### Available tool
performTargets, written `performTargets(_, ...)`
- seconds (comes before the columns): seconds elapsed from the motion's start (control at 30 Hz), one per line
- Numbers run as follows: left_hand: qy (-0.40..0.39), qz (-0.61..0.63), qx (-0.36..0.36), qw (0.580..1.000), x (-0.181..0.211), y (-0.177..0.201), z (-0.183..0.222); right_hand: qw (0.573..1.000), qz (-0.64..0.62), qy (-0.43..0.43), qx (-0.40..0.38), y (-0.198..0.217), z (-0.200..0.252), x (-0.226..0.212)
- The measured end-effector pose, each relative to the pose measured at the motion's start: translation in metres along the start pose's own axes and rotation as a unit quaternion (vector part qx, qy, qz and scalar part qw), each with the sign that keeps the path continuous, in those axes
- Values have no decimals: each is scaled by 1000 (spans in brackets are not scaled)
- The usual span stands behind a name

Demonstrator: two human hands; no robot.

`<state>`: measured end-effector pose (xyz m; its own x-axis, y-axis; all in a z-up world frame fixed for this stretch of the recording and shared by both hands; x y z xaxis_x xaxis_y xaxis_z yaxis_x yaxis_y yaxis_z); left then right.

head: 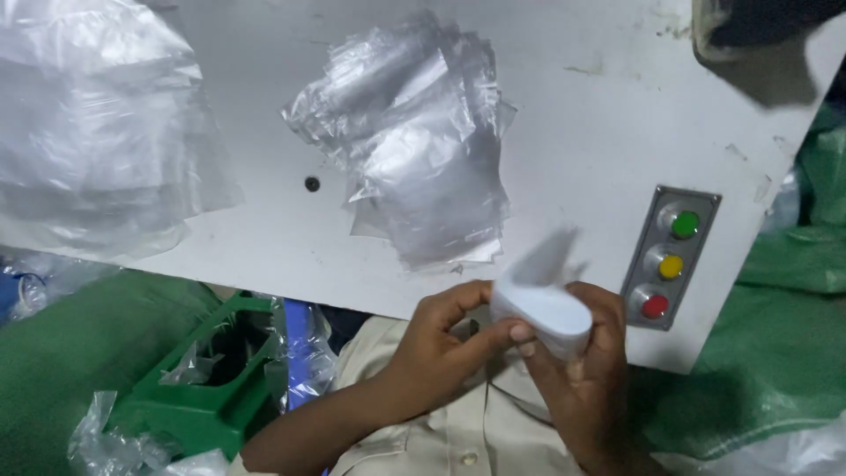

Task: Folding and stacking plastic bags on a workstation table

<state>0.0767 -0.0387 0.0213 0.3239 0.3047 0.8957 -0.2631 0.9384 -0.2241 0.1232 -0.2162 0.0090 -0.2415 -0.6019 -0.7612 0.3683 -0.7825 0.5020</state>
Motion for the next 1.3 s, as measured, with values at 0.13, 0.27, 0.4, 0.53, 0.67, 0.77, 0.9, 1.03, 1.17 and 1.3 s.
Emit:
performTargets(0.13, -186, -106, 3, 977, 7, 1, -5, 985, -59, -142, -76, -13, -5, 33)
performTargets(0.27, -174, -33, 40, 983, 21, 16, 0, 951, -290, -108, 26, -19, -18, 63)
performTargets(0.4, 59, -100, -90, 989, -23, 6, -3, 967, -82, 239, 21, -17, -33, -37)
performTargets(0.53, -52, -115, -3, 992, -8, 30, -2, 886, -411, 63, 205, 14, -70, -57)
performTargets(0.67, -101, -194, 149, 964, 5, 65, -14, 911, -299, 75, 275, 48, -76, -48)
performTargets(0.77, -204, -391, 240, 865, 26, 90, -10, 932, -276, 74, 224, 41, -67, -36)
performTargets(0.9, -236, -407, 324, 821, 61, 140, 5, 939, -309, 9, 152, 19, -59, -22)
performTargets(1.03, -161, -324, 483, 797, 49, 211, 31, 938, -346, 27, 16, 4, -60, -14)
performTargets(1.17, -121, -387, 522, 751, 28, 270, 34, 942, -323, -34, 83, -2, -64, -17)
performTargets(1.3, -76, -475, 496, 723, 16, 295, 32, 955, -278, -1, 107, -1, -65, -37)
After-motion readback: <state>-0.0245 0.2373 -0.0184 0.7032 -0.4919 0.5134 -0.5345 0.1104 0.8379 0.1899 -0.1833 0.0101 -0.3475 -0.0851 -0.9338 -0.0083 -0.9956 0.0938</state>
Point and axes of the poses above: each hand's wrist, its own z-axis away from the middle knuckle, its own y-axis out of the back of the hand, x = y × z, the point moved 7 cm from there along -z, towards the middle knuckle
